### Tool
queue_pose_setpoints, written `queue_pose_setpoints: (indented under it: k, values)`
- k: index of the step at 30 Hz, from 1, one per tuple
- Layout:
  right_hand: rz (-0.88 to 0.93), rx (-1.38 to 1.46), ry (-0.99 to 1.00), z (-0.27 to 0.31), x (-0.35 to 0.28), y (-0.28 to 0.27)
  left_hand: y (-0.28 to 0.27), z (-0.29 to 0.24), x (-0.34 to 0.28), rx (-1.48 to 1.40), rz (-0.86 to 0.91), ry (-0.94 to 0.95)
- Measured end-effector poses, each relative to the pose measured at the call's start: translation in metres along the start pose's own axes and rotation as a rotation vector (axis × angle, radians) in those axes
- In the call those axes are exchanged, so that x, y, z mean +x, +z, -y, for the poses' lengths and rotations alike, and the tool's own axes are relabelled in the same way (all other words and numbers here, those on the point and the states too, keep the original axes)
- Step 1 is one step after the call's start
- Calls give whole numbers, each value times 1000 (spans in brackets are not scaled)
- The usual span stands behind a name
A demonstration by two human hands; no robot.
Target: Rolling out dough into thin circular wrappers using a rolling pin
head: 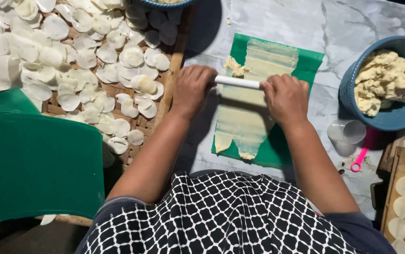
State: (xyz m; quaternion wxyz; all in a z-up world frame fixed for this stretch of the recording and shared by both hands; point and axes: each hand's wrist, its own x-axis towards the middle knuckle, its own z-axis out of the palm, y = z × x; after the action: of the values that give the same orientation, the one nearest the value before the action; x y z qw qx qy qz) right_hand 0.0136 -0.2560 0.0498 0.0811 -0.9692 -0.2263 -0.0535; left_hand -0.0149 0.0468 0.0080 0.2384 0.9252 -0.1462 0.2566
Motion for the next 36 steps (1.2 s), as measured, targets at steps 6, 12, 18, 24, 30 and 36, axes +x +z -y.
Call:
queue_pose_setpoints:
  k: [6, 12, 18, 24, 30, 36]
  values:
    - [-236, 25, -2, -16, 19, 52, 58, 36, 25, 2, 17, -22]
    - [-103, 75, 151, 11, 33, 38, 38, 22, 41, 80, 267, 4]
    - [86, 12, 325, 18, 79, 24, 77, 27, 76, 233, 461, -357]
    - [57, 54, 253, 15, 29, 47, 31, 3, 44, 301, 448, -186]
    - [-178, 159, 25, -12, 3, 68, 52, 31, 22, 44, 195, -30]
    - [-241, 56, -56, -8, 4, 56, 39, 22, 34, 208, -36, 150]
